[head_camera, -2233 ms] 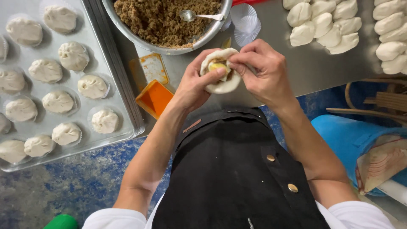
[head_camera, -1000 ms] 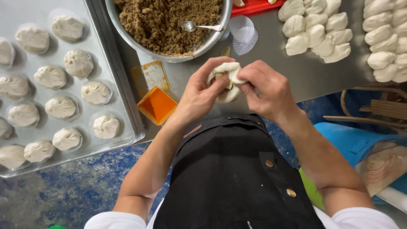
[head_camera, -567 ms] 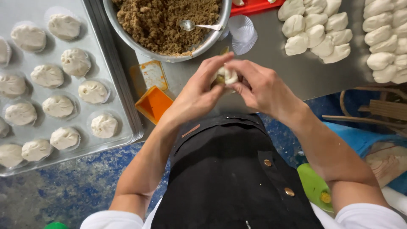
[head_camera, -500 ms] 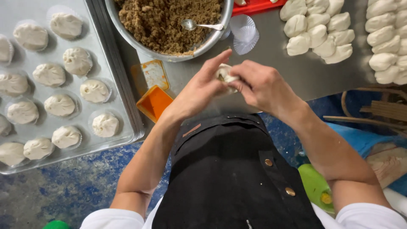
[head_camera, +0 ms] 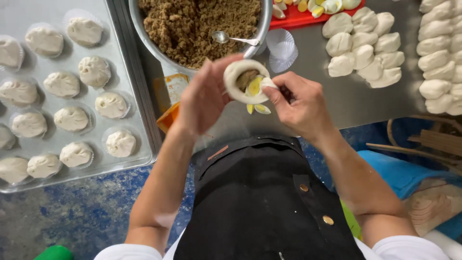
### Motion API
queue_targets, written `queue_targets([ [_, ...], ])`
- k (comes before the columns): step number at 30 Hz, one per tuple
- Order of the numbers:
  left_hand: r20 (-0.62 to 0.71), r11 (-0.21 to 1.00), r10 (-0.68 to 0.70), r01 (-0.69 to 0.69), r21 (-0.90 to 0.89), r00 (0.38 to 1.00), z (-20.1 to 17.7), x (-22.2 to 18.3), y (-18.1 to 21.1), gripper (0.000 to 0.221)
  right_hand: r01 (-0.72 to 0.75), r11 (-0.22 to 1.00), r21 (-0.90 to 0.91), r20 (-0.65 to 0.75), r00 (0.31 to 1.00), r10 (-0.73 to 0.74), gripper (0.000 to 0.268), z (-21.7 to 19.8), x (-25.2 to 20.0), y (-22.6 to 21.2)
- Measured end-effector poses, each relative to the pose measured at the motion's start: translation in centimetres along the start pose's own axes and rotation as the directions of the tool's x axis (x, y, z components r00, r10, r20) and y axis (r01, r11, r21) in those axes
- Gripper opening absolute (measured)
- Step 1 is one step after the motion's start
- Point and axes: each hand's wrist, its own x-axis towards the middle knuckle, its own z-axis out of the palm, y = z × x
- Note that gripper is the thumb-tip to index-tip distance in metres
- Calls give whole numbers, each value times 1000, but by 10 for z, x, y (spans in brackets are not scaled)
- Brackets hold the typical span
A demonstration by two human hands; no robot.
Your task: Filling dough with meat and egg slices to prepare steamed buns.
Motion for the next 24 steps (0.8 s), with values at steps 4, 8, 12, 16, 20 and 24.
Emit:
queue_targets([
  [4, 10, 984, 172, -172, 41, 985, 17, -5, -21, 85, 68, 997, 23, -41, 997, -67, 26, 5, 3, -12],
  [8, -12, 980, 200, -200, 7, 980, 30, -8, -21, 64, 174, 984, -38, 26, 985, -173, 23, 0, 9, -17],
  [12, -12, 987, 123, -121, 102, 992, 40, -13, -6, 60, 293, 949, -119, 60, 956, -288, 23, -1, 4, -6],
  [16, -8, 924, 171, -157, 349, 985, 42, -11, 3, 63, 208, 978, -18, 38, 978, -207, 30, 0, 7, -13],
  [20, 12, 838, 138, -124, 532, 990, 41, -12, -1, 68, 273, 945, -179, 94, 961, -260, 23, 4, -3, 3],
  [24, 43, 764, 115, -116, 635, 992, 50, -14, 18, 75, 313, 949, -28, 111, 945, -308, 36, 3, 2, 1],
])
